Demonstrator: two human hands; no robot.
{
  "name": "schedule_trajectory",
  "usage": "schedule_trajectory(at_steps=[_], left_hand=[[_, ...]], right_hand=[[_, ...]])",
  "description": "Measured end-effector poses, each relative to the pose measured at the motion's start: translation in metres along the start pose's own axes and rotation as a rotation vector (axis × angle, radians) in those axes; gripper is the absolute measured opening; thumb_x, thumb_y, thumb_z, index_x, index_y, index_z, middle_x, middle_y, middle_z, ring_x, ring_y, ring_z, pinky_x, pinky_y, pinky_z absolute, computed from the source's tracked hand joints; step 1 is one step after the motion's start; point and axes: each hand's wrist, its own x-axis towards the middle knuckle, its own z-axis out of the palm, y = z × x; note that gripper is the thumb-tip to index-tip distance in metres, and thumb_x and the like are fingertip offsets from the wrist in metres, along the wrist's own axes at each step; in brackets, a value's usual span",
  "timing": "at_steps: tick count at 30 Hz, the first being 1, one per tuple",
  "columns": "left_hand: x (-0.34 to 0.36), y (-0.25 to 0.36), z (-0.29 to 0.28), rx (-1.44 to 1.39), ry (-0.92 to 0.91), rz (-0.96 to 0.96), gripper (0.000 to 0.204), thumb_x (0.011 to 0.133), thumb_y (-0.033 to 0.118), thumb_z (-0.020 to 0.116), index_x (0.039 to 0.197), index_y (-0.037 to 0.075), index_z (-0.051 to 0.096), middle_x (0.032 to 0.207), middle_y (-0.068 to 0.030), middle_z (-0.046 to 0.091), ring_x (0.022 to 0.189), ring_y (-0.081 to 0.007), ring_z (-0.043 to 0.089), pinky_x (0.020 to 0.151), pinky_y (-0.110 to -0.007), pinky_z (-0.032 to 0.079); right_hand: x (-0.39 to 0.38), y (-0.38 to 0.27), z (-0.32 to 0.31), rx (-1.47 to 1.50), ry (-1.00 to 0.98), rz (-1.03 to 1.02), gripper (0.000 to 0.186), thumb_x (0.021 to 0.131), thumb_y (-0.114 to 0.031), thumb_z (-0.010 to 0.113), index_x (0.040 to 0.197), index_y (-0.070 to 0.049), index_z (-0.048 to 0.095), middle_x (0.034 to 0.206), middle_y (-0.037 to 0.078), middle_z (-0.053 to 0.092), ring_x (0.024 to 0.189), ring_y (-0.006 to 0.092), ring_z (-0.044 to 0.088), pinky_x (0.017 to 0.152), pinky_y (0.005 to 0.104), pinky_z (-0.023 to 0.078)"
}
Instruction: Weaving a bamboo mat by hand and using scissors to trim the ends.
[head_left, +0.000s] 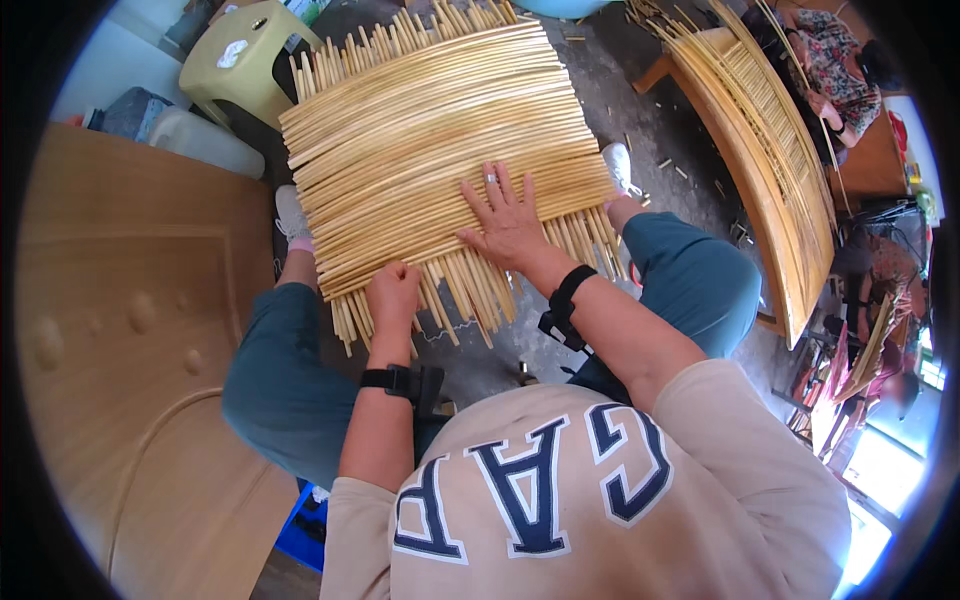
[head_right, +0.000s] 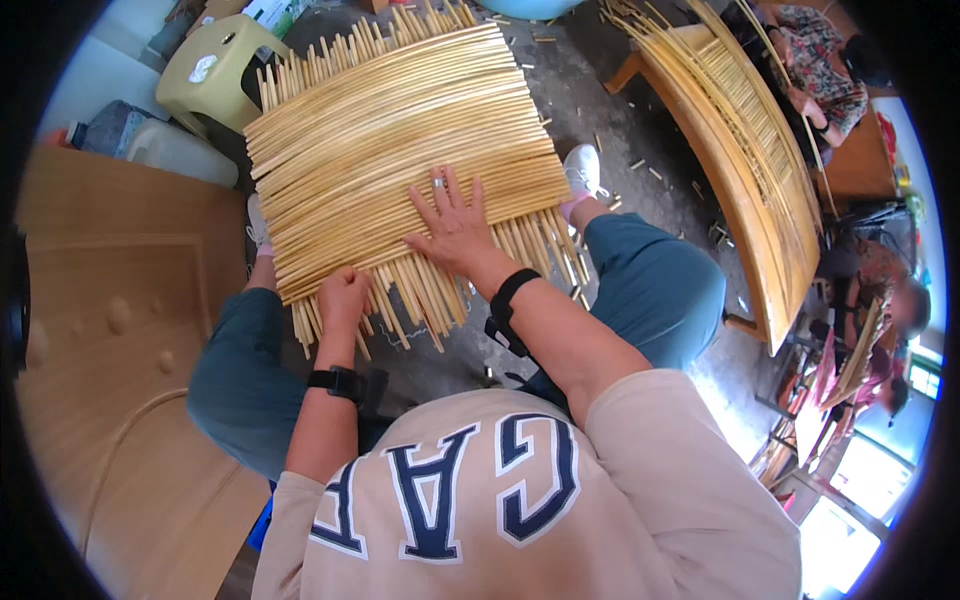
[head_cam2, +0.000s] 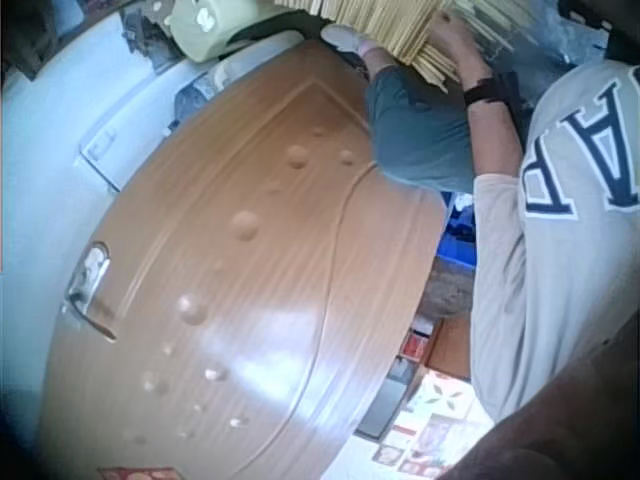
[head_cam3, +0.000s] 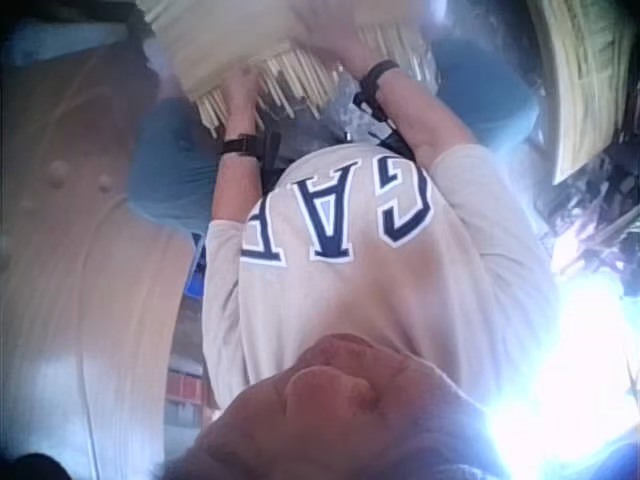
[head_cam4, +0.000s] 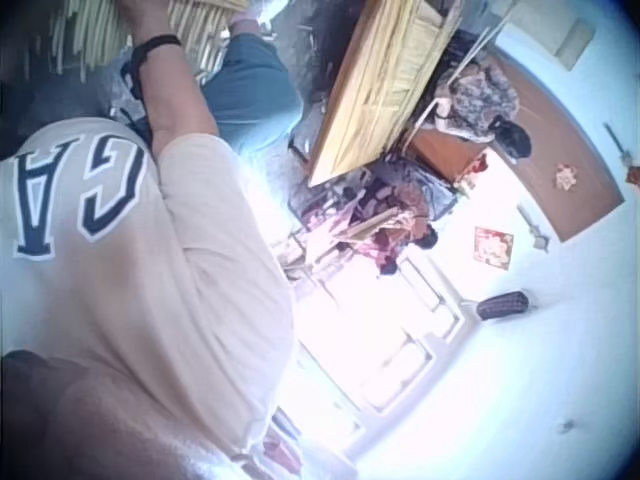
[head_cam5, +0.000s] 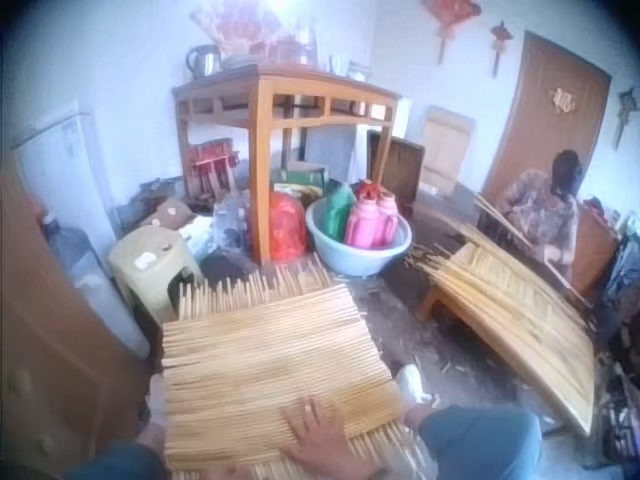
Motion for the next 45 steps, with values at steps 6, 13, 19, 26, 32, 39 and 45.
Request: schedule_trajectory(at_steps=[6, 13, 19, 26, 32, 39, 45], left_hand=[[0.006, 0.018, -0.009, 0.125, 0.395, 0.472, 0.020, 0.083, 0.020, 0.058, 0.083, 0.000, 0.057, 0.078, -0.0146, 0.057, 0.072, -0.0215, 0.056, 0.065, -0.034, 0.043], [0.072, 0.023, 0.000, 0.757, 0.299, 0.648, 0.061, 0.088, 0.031, 0.048, 0.140, 0.012, 0.023, 0.144, -0.0205, 0.015, 0.135, -0.0364, 0.006, 0.105, -0.056, 0.007], [0.083, 0.019, 0.004, 0.994, 0.248, 0.636, 0.063, 0.089, 0.039, 0.041, 0.140, 0.009, 0.021, 0.141, -0.0257, 0.019, 0.132, -0.0421, 0.012, 0.100, -0.062, 0.008], [0.087, 0.022, 0.000, 0.919, 0.227, 0.707, 0.065, 0.087, 0.041, 0.041, 0.140, 0.008, 0.021, 0.142, -0.0259, 0.016, 0.132, -0.0421, 0.009, 0.100, -0.062, 0.005], [0.096, 0.014, -0.023, 0.636, 0.134, 0.740, 0.056, 0.091, 0.033, 0.037, 0.139, 0.006, 0.024, 0.143, -0.0230, 0.018, 0.135, -0.0350, 0.011, 0.106, -0.054, 0.007], [0.062, -0.015, -0.046, 0.290, 0.405, 0.674, 0.051, 0.092, 0.026, 0.040, 0.138, 0.007, 0.029, 0.142, -0.0219, 0.022, 0.133, -0.0369, 0.017, 0.108, -0.043, 0.014], [0.037, -0.005, -0.017, 0.663, 0.450, 0.645, 0.056, 0.089, 0.025, 0.046, 0.138, 0.008, 0.027, 0.142, -0.0224, 0.021, 0.133, -0.0377, 0.014, 0.107, -0.051, 0.012]], right_hand=[[0.008, 0.004, 0.002, -0.023, -0.076, 0.021, 0.072, 0.084, -0.060, 0.034, 0.141, -0.019, 0.021, 0.147, 0.018, 0.012, 0.137, 0.0310, 0.002, 0.105, 0.0562, -0.002], [0.007, 0.006, 0.002, 0.002, -0.080, 0.013, 0.071, 0.084, -0.059, 0.035, 0.141, -0.018, 0.022, 0.147, 0.019, 0.011, 0.137, 0.0318, 0.002, 0.105, 0.0564, -0.003], [0.009, 0.006, 0.002, 0.014, -0.088, -0.013, 0.075, 0.082, -0.061, 0.038, 0.141, -0.016, 0.024, 0.146, 0.021, 0.010, 0.137, 0.0332, 0.002, 0.104, 0.0582, -0.003], [0.007, 0.008, 0.002, 0.032, -0.085, -0.022, 0.077, 0.081, -0.063, 0.038, 0.140, -0.015, 0.025, 0.146, 0.021, 0.010, 0.137, 0.0339, 0.003, 0.103, 0.0596, -0.002], [0.005, 0.009, 0.000, -0.031, -0.058, -0.031, 0.067, 0.086, -0.050, 0.040, 0.140, -0.014, 0.025, 0.144, 0.020, 0.018, 0.135, 0.0340, 0.010, 0.104, 0.0579, 0.004], [0.010, 0.028, -0.010, 0.480, 0.217, 0.025, 0.053, 0.087, -0.030, 0.048, 0.131, -0.002, 0.036, 0.134, 0.025, 0.033, 0.128, 0.0361, 0.027, 0.104, 0.0492, 0.020], [0.013, 0.043, -0.016, 0.227, 0.360, 0.074, 0.053, 0.085, -0.027, 0.052, 0.129, 0.000, 0.038, 0.130, 0.029, 0.036, 0.124, 0.0421, 0.030, 0.102, 0.0484, 0.024]])
